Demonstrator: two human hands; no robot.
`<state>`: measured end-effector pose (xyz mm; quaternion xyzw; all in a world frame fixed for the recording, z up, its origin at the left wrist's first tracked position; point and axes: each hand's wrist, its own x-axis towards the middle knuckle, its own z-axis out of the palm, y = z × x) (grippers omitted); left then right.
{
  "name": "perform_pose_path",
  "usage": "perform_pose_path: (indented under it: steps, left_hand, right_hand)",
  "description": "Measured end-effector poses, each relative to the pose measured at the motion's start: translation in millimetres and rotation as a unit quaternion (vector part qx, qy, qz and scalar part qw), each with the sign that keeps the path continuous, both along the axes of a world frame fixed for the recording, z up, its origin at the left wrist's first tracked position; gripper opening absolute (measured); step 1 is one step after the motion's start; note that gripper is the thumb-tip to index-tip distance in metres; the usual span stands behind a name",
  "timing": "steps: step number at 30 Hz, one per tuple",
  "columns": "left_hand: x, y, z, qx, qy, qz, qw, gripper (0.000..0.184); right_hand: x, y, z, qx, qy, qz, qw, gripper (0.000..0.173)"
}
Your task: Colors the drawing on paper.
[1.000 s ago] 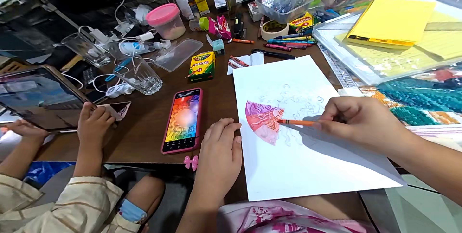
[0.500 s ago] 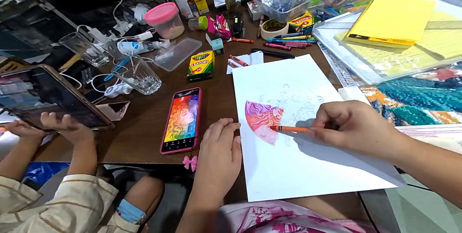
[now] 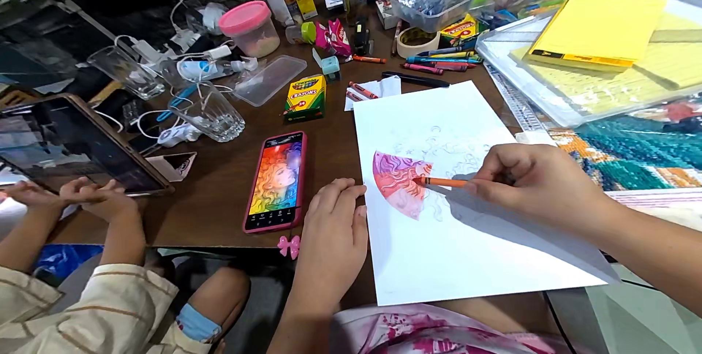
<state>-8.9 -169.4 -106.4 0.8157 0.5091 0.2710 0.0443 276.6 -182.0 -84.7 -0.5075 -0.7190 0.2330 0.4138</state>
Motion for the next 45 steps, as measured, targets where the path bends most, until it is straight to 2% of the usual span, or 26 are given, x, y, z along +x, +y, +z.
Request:
perform_pose_path:
  steps: [3, 6, 9, 19, 22, 25, 28, 31, 34, 45]
  left_hand:
    - [0.1, 0.3, 0.0, 0.001, 0.002, -0.001, 1.000, 0.036]
    - [0.2, 0.4, 0.2, 0.001, 0.002, 0.000, 1.000, 0.036]
    - [0.4, 0.3, -0.2, 0.002, 0.001, -0.001, 1.000, 0.036]
    - [-0.7, 0.3, -0.2, -0.001, 0.001, -0.002, 1.000, 0.037]
    - [-0.5, 0.3, 0.2, -0.001, 0.003, -0.001, 1.000, 0.036]
    - [-0.2, 0.2, 0.3, -0.001, 0.001, -0.001, 1.000, 0.036]
    - [-0.3, -0.1, 0.8, -0.005, 0.000, -0.001, 1.000, 0.035]
    - [-0.5, 0.3, 1.1, -0.007, -0.002, -0.006, 1.000, 0.035]
    - [-0.9, 0.1, 0.9, -0.009, 0.000, -0.005, 1.000, 0.035]
    - [-0.2, -0.6, 1.5, -0.008, 0.002, 0.001, 1.000, 0.036]
  right_hand:
    - [-0.4, -0.9, -0.4, -0.003, -0.001, 0.020, 1.000, 0.013]
    - [-0.9, 0.5, 0.7, -0.001, 0.000, 0.000, 1.000, 0.013]
    - [-2.3, 0.8, -1.3, 0.007, -0.003, 0.029, 1.000, 0.013]
    - [-1.2, 1.0, 1.5, -0.008, -0.004, -0.005, 1.000, 0.014]
    - [0.5, 0.4, -1.6, 0.004, -0.002, 0.026, 1.000, 0.014]
    - [1.1, -0.4, 1.1, -0.005, -0.003, -0.005, 1.000, 0.015]
    - [2.4, -1.5, 0.4, -0.008, -0.003, 0.015, 1.000, 0.015]
    - [4.0, -1.7, 0.9, -0.006, -0.005, -0.009, 1.000, 0.014]
    - [6.1, -2.5, -0.8, -0.002, -0.008, 0.014, 1.000, 0.015]
    - [9.7, -4.7, -0.8, 0.005, 0.002, -0.001, 1.000, 0.014]
